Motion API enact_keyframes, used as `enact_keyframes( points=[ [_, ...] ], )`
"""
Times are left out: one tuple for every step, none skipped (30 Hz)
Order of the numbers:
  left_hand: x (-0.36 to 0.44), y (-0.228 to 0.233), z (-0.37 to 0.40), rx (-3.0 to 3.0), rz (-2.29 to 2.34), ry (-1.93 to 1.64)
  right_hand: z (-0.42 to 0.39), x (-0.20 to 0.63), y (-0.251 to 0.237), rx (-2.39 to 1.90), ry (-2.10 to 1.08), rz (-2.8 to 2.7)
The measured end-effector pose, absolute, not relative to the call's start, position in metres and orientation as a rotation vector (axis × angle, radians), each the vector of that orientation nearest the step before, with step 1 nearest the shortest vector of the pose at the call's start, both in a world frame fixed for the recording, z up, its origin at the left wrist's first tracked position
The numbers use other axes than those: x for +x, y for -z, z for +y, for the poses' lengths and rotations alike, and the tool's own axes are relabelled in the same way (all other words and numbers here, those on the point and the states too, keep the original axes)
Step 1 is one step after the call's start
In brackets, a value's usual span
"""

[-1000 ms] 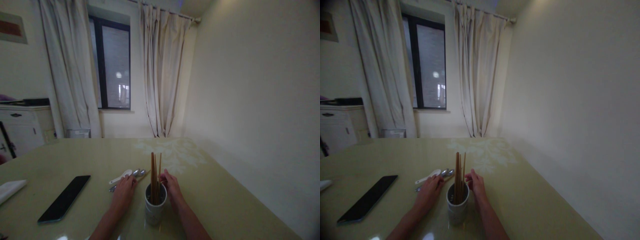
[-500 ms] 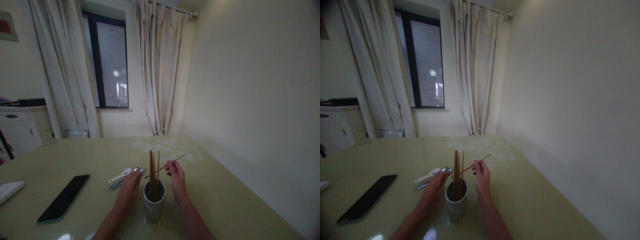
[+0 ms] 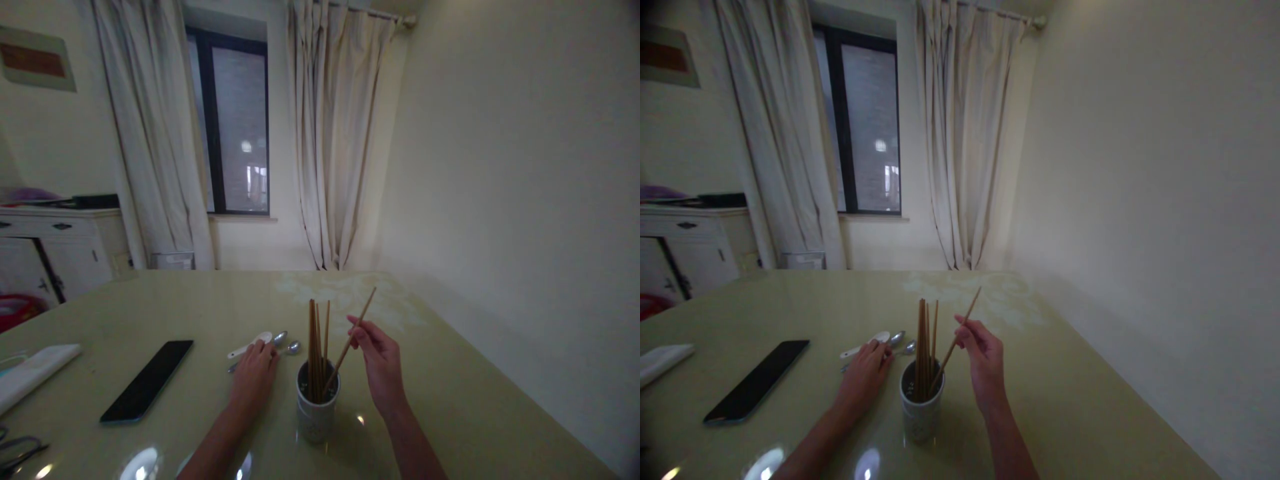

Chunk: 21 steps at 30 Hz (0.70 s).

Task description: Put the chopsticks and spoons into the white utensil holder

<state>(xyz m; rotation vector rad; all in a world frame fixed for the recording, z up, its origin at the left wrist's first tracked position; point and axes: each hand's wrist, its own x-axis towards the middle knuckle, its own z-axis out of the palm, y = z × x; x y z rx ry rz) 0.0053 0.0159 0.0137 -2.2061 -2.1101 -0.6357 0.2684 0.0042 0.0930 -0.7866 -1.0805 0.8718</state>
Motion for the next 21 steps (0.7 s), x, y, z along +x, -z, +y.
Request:
enact_keyframes(
  points=[
    [0.005, -0.013, 0.016, -2.217, -2.096, 0.653, 0.004, 0.262, -0.09, -0.803, -0.892, -1.133],
    [0.005, -0.013, 0.016, -2.227, -2.087, 0.685, 0.005, 0.256, -0.085, -0.82, -0.92, -1.144],
    [0.006, -0.012, 0.016, -2.242, -2.086, 0.743, 0.007, 0.25, -0.079, -0.84, -0.95, -1.121],
    [0.007, -0.012, 0.016, -2.256, -2.098, 0.837, 0.01, 0.244, -0.071, -0.862, -0.984, -1.077],
    [0.01, -0.012, 0.016, -2.274, -2.111, 0.971, 0.013, 0.239, -0.063, -0.896, -1.019, -1.041],
    [0.014, -0.011, 0.015, -2.295, -2.118, 1.134, 0.017, 0.234, -0.055, -0.933, -1.052, -1.035],
    [0.019, -0.012, 0.014, -2.322, -2.104, 1.304, 0.02, 0.229, -0.048, -0.945, -1.115, -1.069],
    [0.024, -0.012, 0.012, -2.354, -2.068, 1.466, 0.023, 0.225, -0.042, -0.942, -1.179, -1.114],
    [0.029, -0.013, 0.01, -2.397, -2.013, 1.6, 0.025, 0.222, -0.038, -0.932, -1.231, -1.164],
    [0.035, -0.014, 0.007, -2.458, -1.948, 1.692, 0.027, 0.22, -0.035, -0.914, -1.268, -1.201],
    [0.04, -0.015, 0.005, -2.525, -1.89, 1.746, 0.028, 0.219, -0.033, -0.897, -1.285, -1.219],
    [0.044, -0.017, 0.003, -2.591, -1.848, 1.771, 0.028, 0.219, -0.033, -0.88, -1.287, -1.219],
    [0.047, -0.018, 0.0, -2.648, -1.821, 1.786, 0.028, 0.219, -0.033, -0.862, -1.28, -1.204],
    [0.05, -0.019, -0.001, -2.686, -1.809, 1.801, 0.027, 0.221, -0.034, -0.844, -1.275, -1.183],
    [0.052, -0.02, -0.003, -2.707, -1.808, 1.821, 0.027, 0.222, -0.035, -0.826, -1.276, -1.166],
    [0.053, -0.021, -0.004, -2.712, -1.817, 1.85, 0.026, 0.223, -0.036, -0.81, -1.286, -1.154],
    [0.054, -0.022, -0.005, -2.702, -1.832, 1.887, 0.025, 0.224, -0.036, -0.799, -1.299, -1.141],
    [0.055, -0.022, -0.005, -2.688, -1.852, 1.92, 0.024, 0.225, -0.036, -0.793, -1.311, -1.123],
    [0.055, -0.022, -0.005, -2.678, -1.872, 1.944, 0.023, 0.225, -0.036, -0.79, -1.324, -1.111],
    [0.056, -0.022, -0.005, -2.676, -1.887, 1.96, 0.023, 0.224, -0.035, -0.786, -1.334, -1.105],
    [0.056, -0.023, -0.005, -2.684, -1.893, 1.967, 0.024, 0.224, -0.034, -0.78, -1.337, -1.102]
  ],
)
